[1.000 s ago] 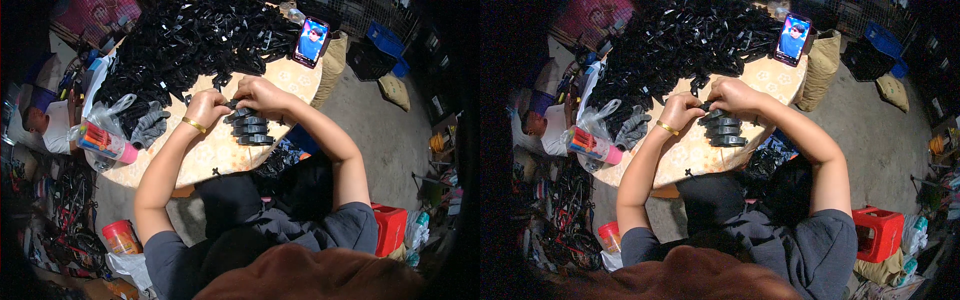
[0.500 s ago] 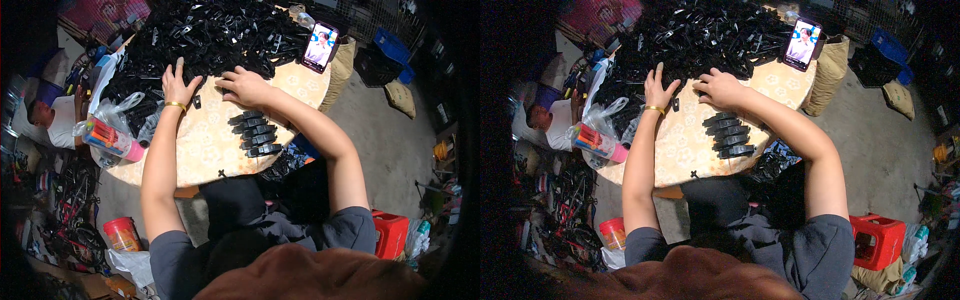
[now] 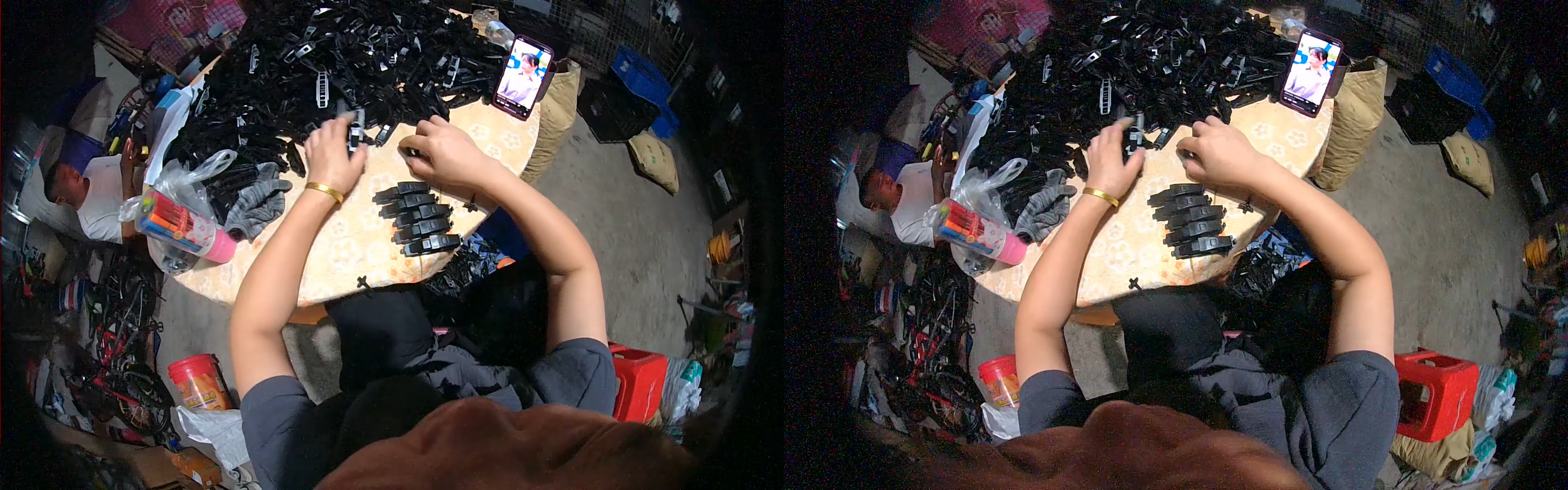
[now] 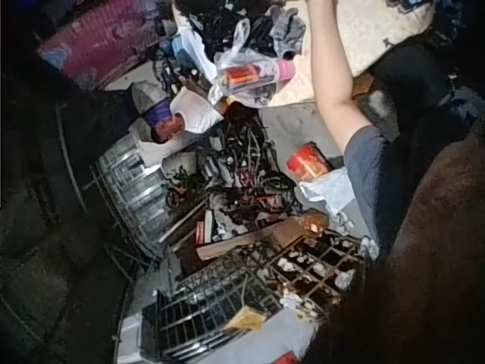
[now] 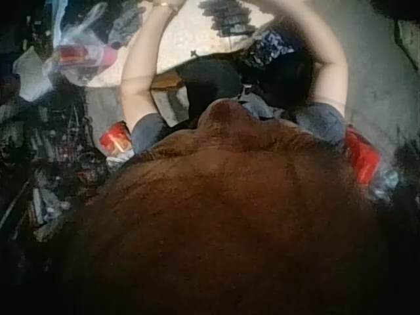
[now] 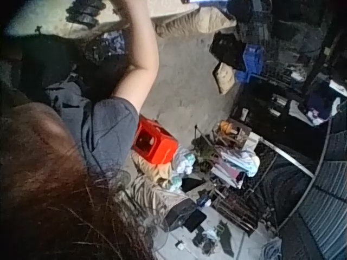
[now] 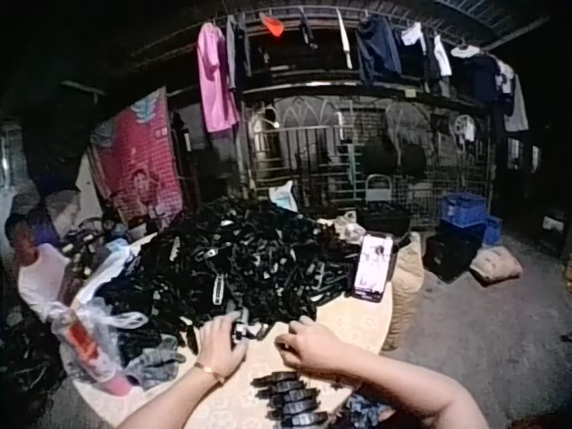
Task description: The person assembles plastic components by picking pieces from a pile, snapping them together by hand, and stacking the assembled parts on the table.
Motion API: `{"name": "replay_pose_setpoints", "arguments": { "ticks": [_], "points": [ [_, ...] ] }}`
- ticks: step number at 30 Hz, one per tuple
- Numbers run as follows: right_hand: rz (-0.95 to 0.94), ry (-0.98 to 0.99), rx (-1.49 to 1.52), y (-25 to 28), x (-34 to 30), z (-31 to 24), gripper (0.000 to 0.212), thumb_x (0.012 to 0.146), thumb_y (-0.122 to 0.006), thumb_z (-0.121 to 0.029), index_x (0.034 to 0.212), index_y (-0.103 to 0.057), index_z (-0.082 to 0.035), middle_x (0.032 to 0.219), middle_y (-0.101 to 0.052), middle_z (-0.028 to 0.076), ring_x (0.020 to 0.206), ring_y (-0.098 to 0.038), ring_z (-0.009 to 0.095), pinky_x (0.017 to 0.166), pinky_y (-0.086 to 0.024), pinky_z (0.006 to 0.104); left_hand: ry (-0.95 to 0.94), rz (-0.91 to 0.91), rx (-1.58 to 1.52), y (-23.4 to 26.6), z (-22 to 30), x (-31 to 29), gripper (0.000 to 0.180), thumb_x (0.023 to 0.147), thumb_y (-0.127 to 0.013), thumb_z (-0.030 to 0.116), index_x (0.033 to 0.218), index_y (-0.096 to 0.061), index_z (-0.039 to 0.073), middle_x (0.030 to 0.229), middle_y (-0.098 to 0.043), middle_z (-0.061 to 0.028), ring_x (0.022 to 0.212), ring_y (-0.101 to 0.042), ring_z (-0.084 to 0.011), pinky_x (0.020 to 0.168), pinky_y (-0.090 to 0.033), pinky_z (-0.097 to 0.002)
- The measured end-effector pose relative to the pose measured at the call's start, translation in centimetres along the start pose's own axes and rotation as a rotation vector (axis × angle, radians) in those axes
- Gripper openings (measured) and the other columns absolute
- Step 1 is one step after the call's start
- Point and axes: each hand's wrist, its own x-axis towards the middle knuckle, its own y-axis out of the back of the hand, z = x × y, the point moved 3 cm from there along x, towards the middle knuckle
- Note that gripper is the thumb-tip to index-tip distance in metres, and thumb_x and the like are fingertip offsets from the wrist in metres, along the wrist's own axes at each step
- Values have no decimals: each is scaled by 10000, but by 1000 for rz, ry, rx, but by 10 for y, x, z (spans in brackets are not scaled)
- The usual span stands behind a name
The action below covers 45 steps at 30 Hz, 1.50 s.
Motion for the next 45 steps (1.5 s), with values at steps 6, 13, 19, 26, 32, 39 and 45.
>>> {"name": "replay_pose_setpoints", "arguments": {
  "ticks": [6, 13, 19, 26, 32, 39, 45],
  "points": [
    [41, 27, -38, 2, -4, 1, 174, 722, -655, -221, 797, -672, -65, 769, -577, 75, 814, -526, 258, 709, -453, 354, 16, 39, -32, 4, 23, 2, 330, 753, -665, 285, 1030, -587, 123, 992, -589, -67, 971, -491, -284, 867, -348, -401],
    [49, 18, 36, -3, -6, -2, 139, 728, -663, -152, 799, -631, -38, 781, -573, 93, 764, -556, 263, 687, -468, 363, 133, 139, -245, 12, 3, 6, 216, 721, -694, 170, 900, -603, 91, 855, -630, -60, 870, -547, -270, 793, -407, -377],
    [39, -157, 434, 13, -13, 4, 255, 761, -668, -179, 947, -617, -12, 832, -603, 133, 746, -600, 272, 652, -487, 330, 137, -182, -720, 26, 26, 0, 290, 799, -611, 74, 1078, -542, 38, 892, -634, -111, 800, -615, -166, 708, -498, -310],
    [-267, -123, 80, 22, -23, 14, 273, 706, -668, -218, 913, -651, -42, 846, -618, 135, 831, -598, 326, 731, -484, 393, -253, -375, -400, 11, 51, -18, 184, 805, -587, 91, 975, -623, 32, 923, -607, -148, 877, -564, -319, 786, -453, -368],
    [-56, -16, 119, 20, -22, 4, 248, 712, -668, -175, 936, -663, -68, 836, -608, 107, 857, -577, 294, 749, -477, 386, -178, -260, -321, 11, 52, -19, 220, 737, -664, 113, 943, -643, 41, 840, -590, -130, 856, -552, -302, 772, -441, -363],
    [-101, 88, 141, 20, -15, 4, 227, 680, -700, -136, 883, -667, -40, 807, -591, 107, 815, -560, 292, 725, -465, 380, -75, -275, -276, 10, 49, -16, 190, 667, -722, 131, 799, -651, 14, 746, -572, -121, 723, -568, -287, 669, -459, -356],
    [-90, 149, 368, 6, -11, -1, 255, 674, -706, -151, 883, -660, -14, 763, -587, 137, 795, -568, 313, 715, -455, 395, -141, -266, -370, 6, 53, -17, 181, 668, -720, 109, 806, -662, 8, 714, -559, -108, 685, -554, -264, 632, -445, -329]
  ]
}}
